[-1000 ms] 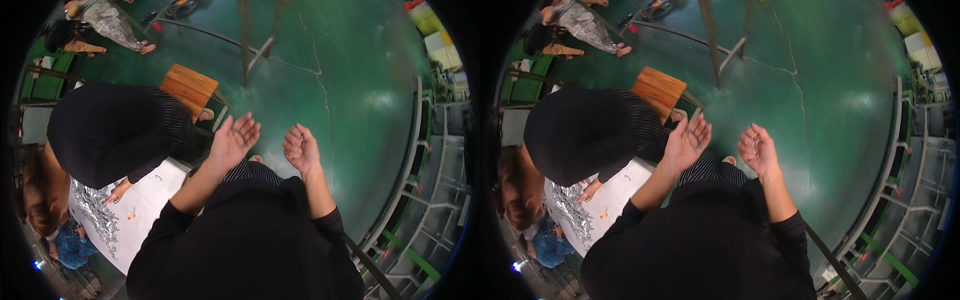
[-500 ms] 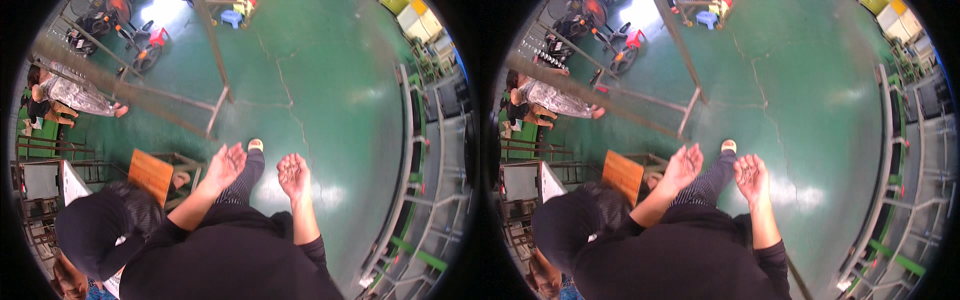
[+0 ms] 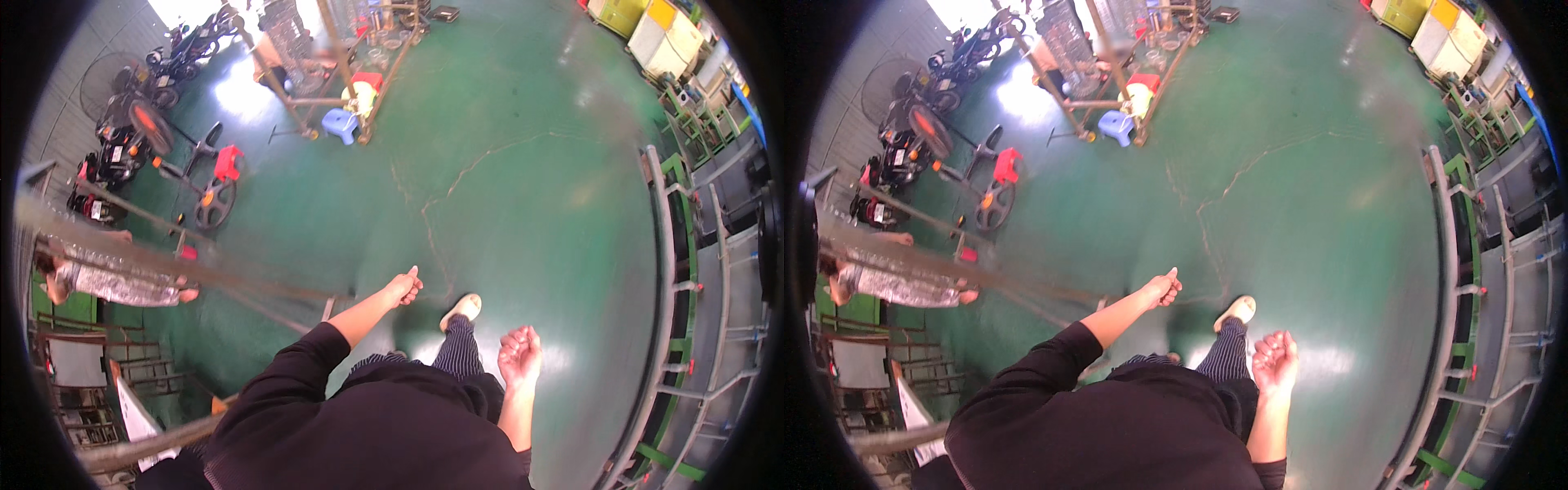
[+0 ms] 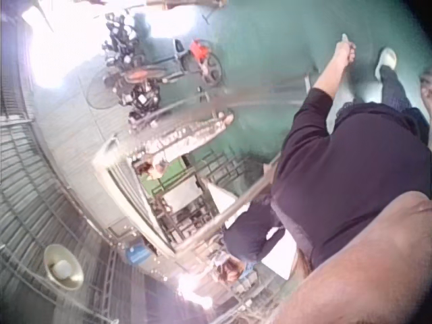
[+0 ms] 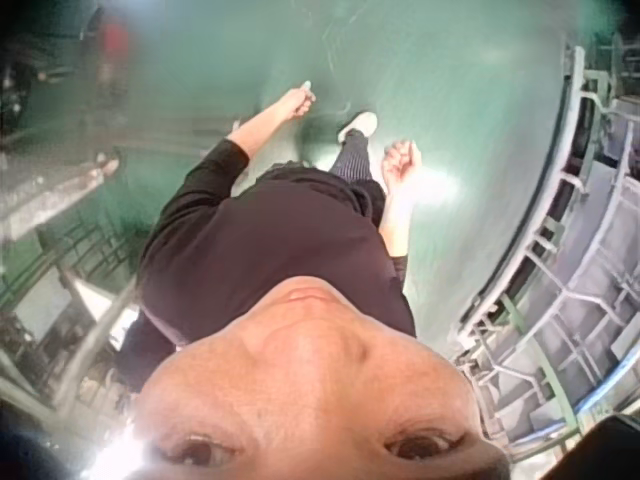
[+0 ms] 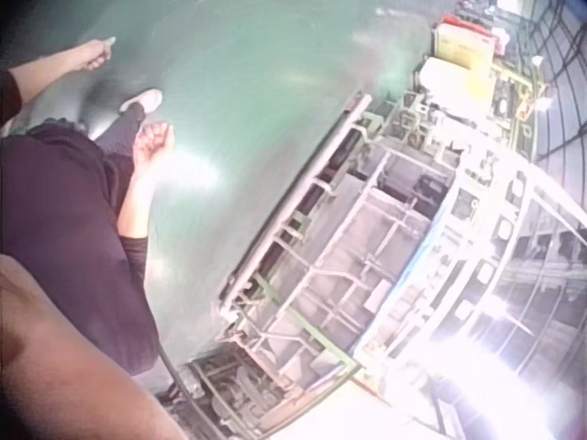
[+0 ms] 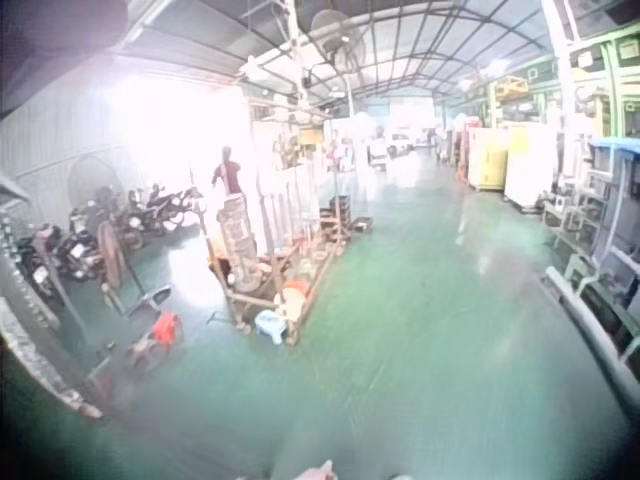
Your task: The person sits at a table and uses both hands to pick up small metal pieces and wire, arranging them into shapes on a white sheet. They occasionally stand to move around the workshop and return to the table to continue assembling the pieces.
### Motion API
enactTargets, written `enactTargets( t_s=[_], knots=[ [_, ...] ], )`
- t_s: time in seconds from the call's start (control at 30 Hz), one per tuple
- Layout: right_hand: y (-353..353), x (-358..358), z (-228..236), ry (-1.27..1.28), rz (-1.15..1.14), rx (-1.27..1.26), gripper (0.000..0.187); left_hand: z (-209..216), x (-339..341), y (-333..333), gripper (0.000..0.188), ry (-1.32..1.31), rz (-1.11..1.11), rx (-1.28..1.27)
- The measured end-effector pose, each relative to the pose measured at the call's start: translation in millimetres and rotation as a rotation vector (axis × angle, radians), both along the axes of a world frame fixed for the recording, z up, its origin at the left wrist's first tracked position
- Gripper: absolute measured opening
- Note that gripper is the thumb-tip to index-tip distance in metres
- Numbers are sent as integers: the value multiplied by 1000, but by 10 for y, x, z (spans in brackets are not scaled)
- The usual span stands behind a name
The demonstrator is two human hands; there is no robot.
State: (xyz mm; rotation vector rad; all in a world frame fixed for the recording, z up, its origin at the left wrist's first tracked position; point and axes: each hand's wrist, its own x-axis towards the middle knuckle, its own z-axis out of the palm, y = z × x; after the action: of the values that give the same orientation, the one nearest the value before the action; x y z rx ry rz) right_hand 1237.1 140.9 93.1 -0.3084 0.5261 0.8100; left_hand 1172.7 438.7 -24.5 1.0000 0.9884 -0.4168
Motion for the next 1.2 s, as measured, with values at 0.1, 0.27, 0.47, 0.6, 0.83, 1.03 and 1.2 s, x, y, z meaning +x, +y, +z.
enactTargets(
  t_s=[0.1,0.27,0.47,0.6,0.83,1.03,1.2],
  knots=[
    [203,1075,-160,38,-35,-45,22,-545,1095,582,48,41,73,20],
    [1046,3065,-112,-31,170,-144,23,-854,2043,1277,43,72,302,-22],
    [3152,5166,355,-260,555,-188,25,-861,2823,2415,37,97,632,-109],
    [4547,6261,248,-274,661,-127,24,-995,3779,3340,33,118,787,-133],
    [6221,7694,255,-84,597,-29,24,-642,5965,5200,31,-51,740,-114],
    [7444,9283,203,-34,430,-57,22,-32,8070,6838,33,-282,739,-113],
    [8794,10548,-132,-34,574,-121,22,-322,9070,7816,34,-295,943,-129]
  ],
)
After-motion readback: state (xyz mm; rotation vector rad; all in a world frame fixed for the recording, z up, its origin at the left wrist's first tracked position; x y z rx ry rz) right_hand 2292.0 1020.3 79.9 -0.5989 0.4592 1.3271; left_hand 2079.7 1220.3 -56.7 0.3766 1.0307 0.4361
